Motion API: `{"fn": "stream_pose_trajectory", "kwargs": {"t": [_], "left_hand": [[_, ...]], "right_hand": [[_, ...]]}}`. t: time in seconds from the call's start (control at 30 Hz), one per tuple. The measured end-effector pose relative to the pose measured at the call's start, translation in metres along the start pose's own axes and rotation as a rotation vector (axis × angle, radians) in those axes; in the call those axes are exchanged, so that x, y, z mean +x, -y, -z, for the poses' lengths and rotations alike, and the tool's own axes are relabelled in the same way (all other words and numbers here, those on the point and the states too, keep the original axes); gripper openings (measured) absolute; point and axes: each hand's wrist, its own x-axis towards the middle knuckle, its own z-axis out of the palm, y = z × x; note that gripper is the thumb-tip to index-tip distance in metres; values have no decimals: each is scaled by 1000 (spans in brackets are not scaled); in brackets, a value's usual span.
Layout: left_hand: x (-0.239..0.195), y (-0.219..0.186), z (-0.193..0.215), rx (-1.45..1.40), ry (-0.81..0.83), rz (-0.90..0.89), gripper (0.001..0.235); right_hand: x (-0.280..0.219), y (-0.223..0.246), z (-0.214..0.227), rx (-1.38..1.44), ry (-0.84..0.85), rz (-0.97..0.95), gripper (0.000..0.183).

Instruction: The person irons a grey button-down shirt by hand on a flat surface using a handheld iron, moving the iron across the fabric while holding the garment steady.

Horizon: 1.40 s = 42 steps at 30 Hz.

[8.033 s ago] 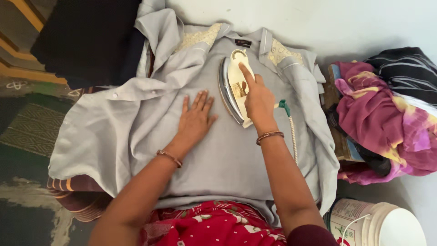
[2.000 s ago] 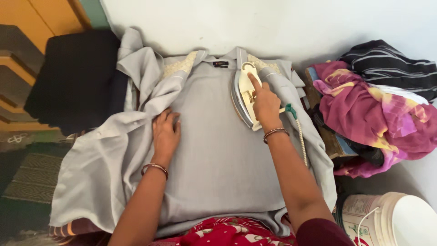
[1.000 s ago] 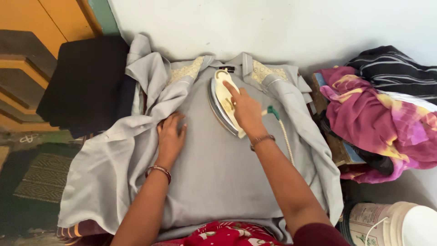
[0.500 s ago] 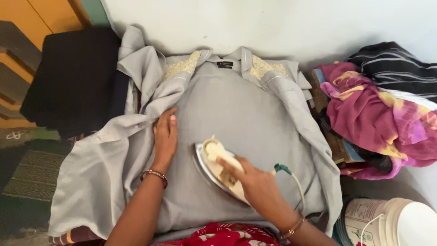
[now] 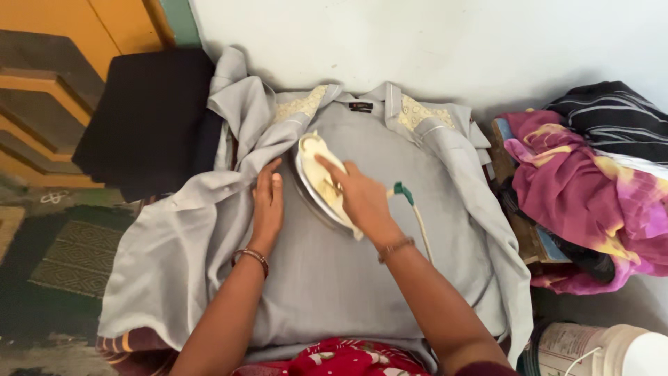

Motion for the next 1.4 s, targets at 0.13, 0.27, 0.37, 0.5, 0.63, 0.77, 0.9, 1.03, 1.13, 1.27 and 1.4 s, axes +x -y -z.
{"fn": "stream_pose_trajectory", "kwargs": {"t": [0.13,0.27,0.37,0.5,0.63,0.77,0.9,1.03,1.13,1.27,1.4], "left_hand": [[0,3,0,-40,-34,24,49],[-2,2,2,-70,-35,24,48],[-1,3,1,-47,-17,20,45],[-3,9,-9,168,32,-76,42],[-6,15,-22,392,64,-228,44],[-5,17,-23,426,84,-256,41],[-4,18,-20,368,89,-201,37],[1,18,-18,306,55,-145,33],[1,20,-20,290,23,-165,31],[-1,21,-17,285,17,-143,30],[-3,20,-16,296,29,-157,30]], "right_hand": [[10,-6,-5,-22,35,-31,69],[-25,-5,16,20,115,-20,86],[-80,1,44,-50,133,-83,78],[-132,9,80,-86,156,-187,79],[-140,2,88,-103,136,-252,77],[-119,-19,74,-148,105,-231,78],[-72,-54,47,-121,-40,-147,73],[-9,-93,19,-266,-54,-212,66],[18,-109,8,-282,-68,-255,83],[7,-104,13,-214,-24,-262,90],[-53,-76,42,-133,120,-336,91]]}}
